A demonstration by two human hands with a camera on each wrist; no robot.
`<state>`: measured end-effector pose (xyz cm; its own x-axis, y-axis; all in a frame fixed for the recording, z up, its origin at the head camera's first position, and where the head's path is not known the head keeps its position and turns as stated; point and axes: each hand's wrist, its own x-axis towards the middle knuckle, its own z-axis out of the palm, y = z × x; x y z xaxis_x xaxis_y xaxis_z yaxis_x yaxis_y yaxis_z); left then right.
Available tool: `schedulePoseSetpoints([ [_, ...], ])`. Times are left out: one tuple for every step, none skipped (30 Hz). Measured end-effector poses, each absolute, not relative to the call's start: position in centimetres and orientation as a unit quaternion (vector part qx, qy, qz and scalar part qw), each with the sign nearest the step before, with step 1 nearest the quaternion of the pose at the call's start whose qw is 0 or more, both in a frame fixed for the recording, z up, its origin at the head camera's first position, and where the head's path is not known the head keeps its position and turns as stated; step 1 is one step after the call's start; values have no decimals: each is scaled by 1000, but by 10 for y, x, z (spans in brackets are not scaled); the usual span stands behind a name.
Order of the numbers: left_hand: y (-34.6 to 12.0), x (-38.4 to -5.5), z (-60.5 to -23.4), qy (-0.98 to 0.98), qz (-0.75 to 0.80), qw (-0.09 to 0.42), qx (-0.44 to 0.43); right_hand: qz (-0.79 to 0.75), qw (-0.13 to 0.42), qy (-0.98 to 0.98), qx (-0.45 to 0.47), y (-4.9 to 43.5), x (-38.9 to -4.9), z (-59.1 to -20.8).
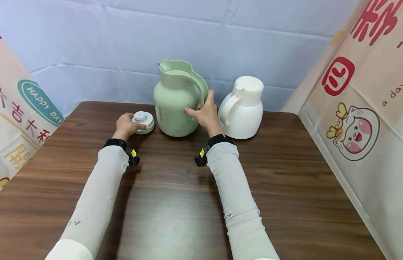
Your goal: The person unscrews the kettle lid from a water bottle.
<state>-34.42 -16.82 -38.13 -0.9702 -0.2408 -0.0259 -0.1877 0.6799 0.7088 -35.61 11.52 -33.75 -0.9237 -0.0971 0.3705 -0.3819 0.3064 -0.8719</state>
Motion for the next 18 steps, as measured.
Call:
schedulePoseSetpoints([
  [-168,-344,-382,-916,-383,32,117,569,124,-799,151,115,-356,-338],
  [-168,-344,-382,-916,-383,29,117,570,124,-798,151,116,-356,-338],
  [-168,-343,-382,-916,-382,28,116,570,123,-798,152,116,-356,-339],
  [-168,-343,-382,-917,-382,26,114,570,123,-798,153,116,-355,-340],
  [-168,-342,-383,-917,-383,24,113,571,123,-798,153,117,-355,-340],
  [-168,-342,-383,-916,-385,23,113,572,123,-796,154,117,-355,-341],
  [-168,-342,-383,-915,-387,24,112,572,124,-796,156,117,-355,-341],
  [-169,-342,-383,-914,-390,23,112,572,125,-795,156,117,-355,-342],
  [-169,-341,-383,-913,-393,23,111,573,125,-795,157,117,-355,-342],
  [-169,-341,-383,-911,-397,23,110,574,124,-794,157,117,-356,-342],
  [-170,-341,-382,-909,-401,24,109,573,121,-795,158,117,-356,-341],
  [-170,-340,-382,-908,-404,24,108,571,118,-797,156,117,-357,-340],
  [-171,-340,-381,-908,-406,24,106,564,114,-803,154,117,-357,-338],
  [-171,-340,-380,-908,-404,24,104,555,110,-810,152,118,-357,-336],
  [-170,-339,-378,-910,-402,23,102,544,103,-819,148,120,-357,-334],
  [-169,-339,-376,-912,-398,23,99,531,97,-829,146,121,-357,-331],
  [-168,-339,-374,-915,-392,22,95,515,92,-840,142,123,-356,-328],
  [-167,-339,-372,-918,-386,23,90,499,87,-851,138,125,-355,-324],
])
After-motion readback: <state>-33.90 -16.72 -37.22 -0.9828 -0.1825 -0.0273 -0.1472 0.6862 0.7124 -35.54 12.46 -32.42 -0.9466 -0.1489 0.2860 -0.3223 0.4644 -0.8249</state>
